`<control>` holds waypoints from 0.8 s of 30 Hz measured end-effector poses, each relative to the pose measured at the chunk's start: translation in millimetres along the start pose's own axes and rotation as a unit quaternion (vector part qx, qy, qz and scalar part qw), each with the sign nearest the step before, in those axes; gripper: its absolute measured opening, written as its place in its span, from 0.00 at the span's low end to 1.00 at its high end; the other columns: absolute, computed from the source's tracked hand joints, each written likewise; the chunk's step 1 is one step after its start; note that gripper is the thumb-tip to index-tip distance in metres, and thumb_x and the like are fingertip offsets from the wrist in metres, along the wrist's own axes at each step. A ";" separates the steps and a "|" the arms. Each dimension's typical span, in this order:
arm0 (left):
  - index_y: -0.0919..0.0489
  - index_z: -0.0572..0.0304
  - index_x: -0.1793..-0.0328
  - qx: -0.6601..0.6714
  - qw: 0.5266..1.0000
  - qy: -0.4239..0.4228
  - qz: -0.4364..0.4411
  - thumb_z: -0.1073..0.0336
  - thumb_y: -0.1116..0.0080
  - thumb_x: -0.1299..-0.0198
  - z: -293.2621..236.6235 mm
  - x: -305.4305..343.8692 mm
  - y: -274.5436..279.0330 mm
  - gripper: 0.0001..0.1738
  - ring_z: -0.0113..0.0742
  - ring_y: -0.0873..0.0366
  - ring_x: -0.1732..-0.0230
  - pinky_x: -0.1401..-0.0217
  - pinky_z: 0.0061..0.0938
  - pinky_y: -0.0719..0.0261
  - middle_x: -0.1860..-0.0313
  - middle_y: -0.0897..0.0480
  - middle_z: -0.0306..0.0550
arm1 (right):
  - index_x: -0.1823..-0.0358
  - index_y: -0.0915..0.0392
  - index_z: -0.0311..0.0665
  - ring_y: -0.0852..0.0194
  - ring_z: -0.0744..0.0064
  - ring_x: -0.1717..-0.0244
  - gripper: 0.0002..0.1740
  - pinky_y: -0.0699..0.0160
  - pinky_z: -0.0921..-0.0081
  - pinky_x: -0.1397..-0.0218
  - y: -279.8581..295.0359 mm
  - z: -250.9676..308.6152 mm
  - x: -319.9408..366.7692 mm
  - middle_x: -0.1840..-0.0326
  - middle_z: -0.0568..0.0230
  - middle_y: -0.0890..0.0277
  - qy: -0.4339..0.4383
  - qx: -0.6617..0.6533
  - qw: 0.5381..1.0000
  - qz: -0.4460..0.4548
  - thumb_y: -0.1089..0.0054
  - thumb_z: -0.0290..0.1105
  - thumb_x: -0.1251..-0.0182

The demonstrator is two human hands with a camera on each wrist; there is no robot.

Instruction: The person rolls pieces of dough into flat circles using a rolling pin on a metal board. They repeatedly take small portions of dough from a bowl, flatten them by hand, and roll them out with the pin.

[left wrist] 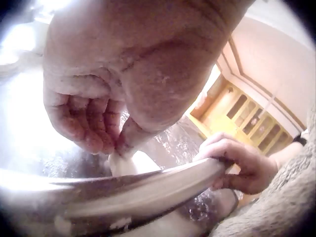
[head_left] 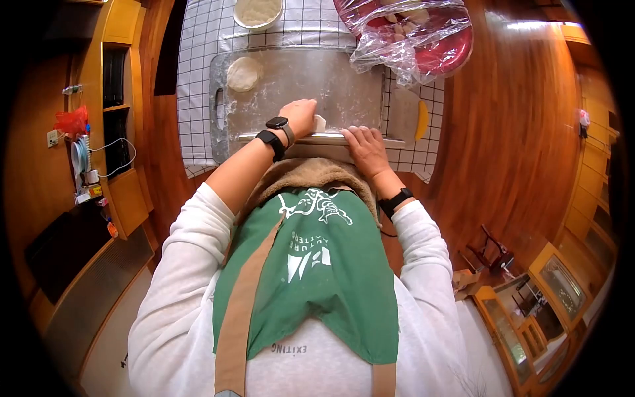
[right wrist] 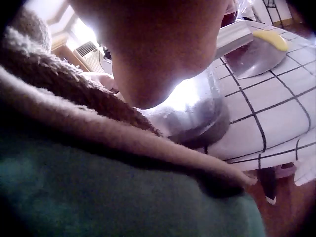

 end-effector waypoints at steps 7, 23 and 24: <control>0.18 0.58 0.56 0.019 0.990 0.139 0.021 0.56 0.46 0.41 46.2 47.5 13.3 0.15 0.53 0.21 0.51 0.47 0.40 0.24 0.58 0.17 0.54 | 0.43 0.27 0.44 0.30 0.66 0.45 0.21 0.34 0.66 0.43 -2.8 -7.3 13.6 0.47 0.67 0.26 -0.024 -0.030 0.999 -0.003 0.45 0.31 0.40; 0.48 0.37 0.21 -0.111 0.970 0.087 -0.198 0.48 0.61 0.29 60.9 58.4 20.9 0.31 0.42 0.69 0.18 0.23 0.60 0.71 0.18 0.57 0.37 | 0.26 0.44 0.43 0.51 0.58 0.24 0.38 0.47 0.58 0.27 -25.2 -33.6 -23.9 0.22 0.63 0.49 -0.119 -0.022 0.991 0.053 0.52 0.56 0.31; 0.47 0.38 0.21 -0.116 0.972 0.069 -0.194 0.49 0.64 0.28 53.6 78.4 14.6 0.30 0.40 0.67 0.18 0.22 0.59 0.70 0.18 0.56 0.36 | 0.24 0.47 0.44 0.52 0.58 0.23 0.39 0.50 0.57 0.25 -29.9 -23.2 -4.0 0.21 0.64 0.49 -0.107 -0.051 0.991 0.063 0.52 0.55 0.31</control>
Point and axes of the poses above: each hand's wrist, its own x-axis away from the middle knuckle, its own y-axis out of the back of the hand, z = x × y, the point moved 10 cm from there along -x, towards the middle knuckle
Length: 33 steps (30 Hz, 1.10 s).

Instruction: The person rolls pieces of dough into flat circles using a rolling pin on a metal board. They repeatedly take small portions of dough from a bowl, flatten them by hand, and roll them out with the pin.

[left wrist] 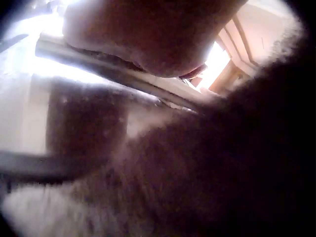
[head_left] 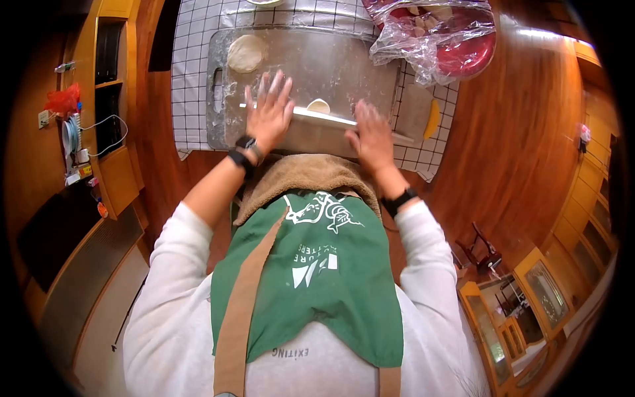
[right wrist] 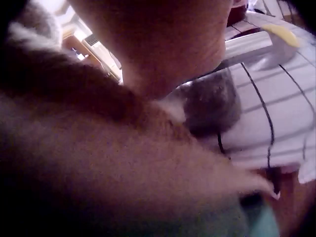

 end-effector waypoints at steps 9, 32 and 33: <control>0.46 0.39 0.22 -0.010 0.998 0.027 -0.060 0.47 0.61 0.29 8.0 -61.3 -5.4 0.31 0.41 0.64 0.18 0.24 0.61 0.64 0.19 0.53 0.41 | 0.23 0.49 0.47 0.57 0.62 0.21 0.40 0.60 0.56 0.22 11.8 -22.2 -51.8 0.20 0.68 0.53 -0.069 0.126 0.988 -0.049 0.58 0.60 0.31; 0.18 0.59 0.64 0.151 0.941 0.087 0.290 0.54 0.40 0.45 10.6 -9.3 -23.6 0.15 0.54 0.20 0.62 0.60 0.41 0.24 0.67 0.18 0.56 | 0.43 0.28 0.41 0.28 0.65 0.48 0.22 0.32 0.68 0.45 15.0 42.3 17.9 0.48 0.64 0.25 0.159 0.020 0.986 -0.041 0.43 0.32 0.41; 0.19 0.59 0.62 0.148 0.959 0.097 0.223 0.53 0.42 0.42 17.1 -9.3 -11.2 0.16 0.53 0.20 0.60 0.59 0.39 0.24 0.65 0.18 0.56 | 0.43 0.28 0.41 0.28 0.65 0.48 0.23 0.32 0.69 0.45 15.3 43.2 18.8 0.48 0.64 0.25 0.157 0.015 0.987 -0.043 0.43 0.32 0.41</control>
Point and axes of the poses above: each hand's wrist, its own x-axis away from the middle knuckle, its own y-axis out of the back of the hand, z = x × y, the point moved 10 cm from there along -x, towards the middle knuckle
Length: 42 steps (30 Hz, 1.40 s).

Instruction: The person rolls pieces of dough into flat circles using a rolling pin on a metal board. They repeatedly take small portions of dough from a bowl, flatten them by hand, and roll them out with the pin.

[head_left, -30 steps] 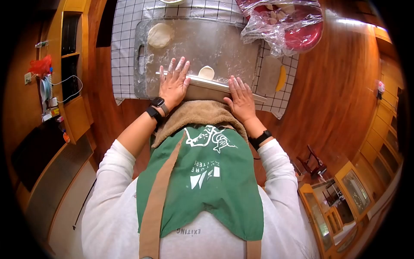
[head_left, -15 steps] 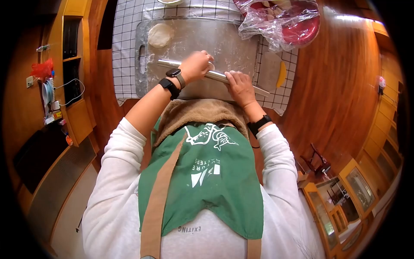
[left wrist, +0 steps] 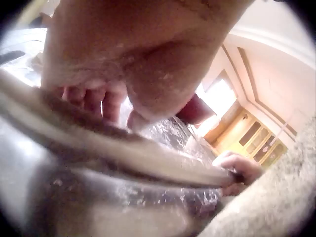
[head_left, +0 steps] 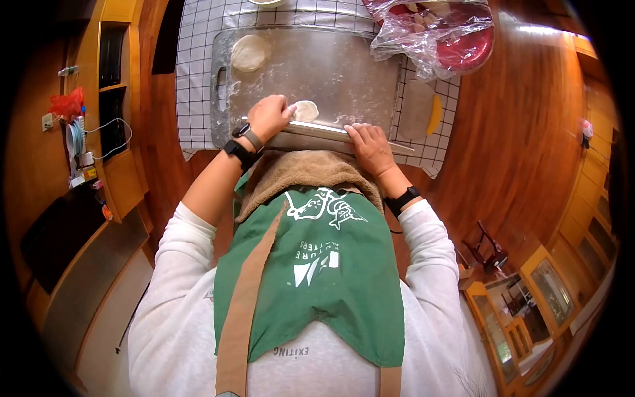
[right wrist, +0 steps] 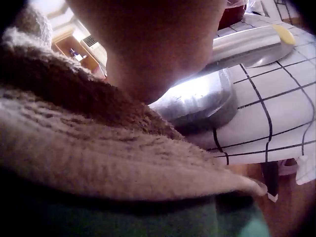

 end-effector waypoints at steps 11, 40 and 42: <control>0.42 0.38 0.24 -0.164 0.937 -0.043 -0.304 0.49 0.55 0.32 9.5 1.6 19.2 0.30 0.50 0.68 0.18 0.24 0.63 0.73 0.20 0.53 0.43 | 0.35 0.35 0.44 0.37 0.64 0.38 0.31 0.38 0.60 0.39 -13.8 -37.8 -49.8 0.40 0.63 0.33 -0.068 0.060 0.994 0.064 0.47 0.53 0.34; 0.27 0.53 0.48 0.018 0.943 -0.281 -0.178 0.63 0.39 0.43 -32.6 26.8 9.4 0.18 0.48 0.35 0.39 0.39 0.42 0.34 0.44 0.31 0.48 | 0.46 0.30 0.40 0.29 0.55 0.50 0.22 0.29 0.61 0.49 7.0 -53.6 -37.6 0.51 0.58 0.27 -0.154 -0.036 0.987 -0.024 0.39 0.39 0.39; 0.26 0.54 0.49 0.011 0.951 -0.245 -0.187 0.63 0.37 0.45 -42.7 22.0 17.2 0.18 0.48 0.35 0.39 0.40 0.42 0.33 0.43 0.31 0.48 | 0.46 0.30 0.39 0.29 0.53 0.49 0.21 0.29 0.60 0.48 10.2 -63.6 -33.7 0.51 0.56 0.27 -0.188 -0.053 0.980 -0.035 0.40 0.39 0.38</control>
Point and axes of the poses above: each hand's wrist, its own x-axis away from the middle knuckle, its own y-axis out of the back of the hand, z = x × y, the point moved 10 cm from there along -x, towards the middle knuckle
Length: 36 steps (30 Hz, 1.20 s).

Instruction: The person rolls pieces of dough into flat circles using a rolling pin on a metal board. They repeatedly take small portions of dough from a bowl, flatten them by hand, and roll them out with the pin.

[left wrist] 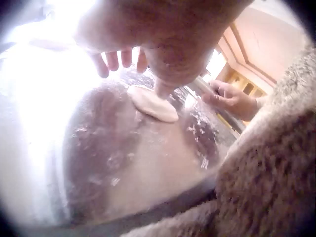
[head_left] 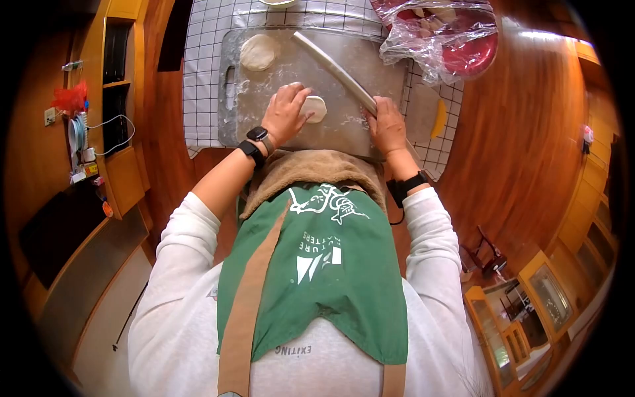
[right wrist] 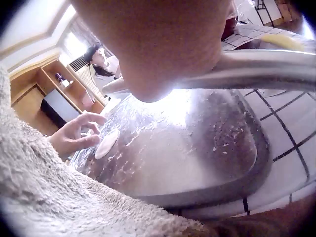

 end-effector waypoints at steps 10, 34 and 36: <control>0.22 0.64 0.63 -0.006 0.976 0.164 0.147 0.68 0.39 0.48 21.1 -20.5 -43.7 0.09 0.57 0.25 0.61 0.54 0.40 0.25 0.65 0.24 0.58 | 0.46 0.30 0.35 0.30 0.47 0.46 0.24 0.29 0.58 0.44 -14.1 -28.9 -5.3 0.49 0.50 0.27 -0.109 -0.042 0.993 0.011 0.40 0.43 0.37; 0.30 0.55 0.34 -0.103 0.979 0.128 -0.118 0.60 0.40 0.43 52.2 7.3 32.3 0.29 0.52 0.34 0.37 0.35 0.41 0.37 0.41 0.27 0.51 | 0.44 0.32 0.37 0.32 0.49 0.43 0.25 0.30 0.59 0.42 -17.3 -24.5 -4.3 0.44 0.52 0.30 -0.113 0.013 0.993 0.025 0.42 0.45 0.36; 0.29 0.55 0.38 -0.065 0.977 0.177 -0.102 0.59 0.37 0.46 67.5 8.9 23.5 0.28 0.52 0.33 0.41 0.38 0.41 0.36 0.45 0.26 0.50 | 0.43 0.32 0.37 0.33 0.49 0.43 0.25 0.30 0.59 0.42 -16.1 -26.8 -3.5 0.44 0.52 0.30 -0.115 0.017 0.993 0.025 0.42 0.45 0.35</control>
Point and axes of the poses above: each hand's wrist, its own x-axis away from the middle knuckle, its own y-axis out of the back of the hand, z = x × y, the point moved 10 cm from there along -x, towards the middle knuckle
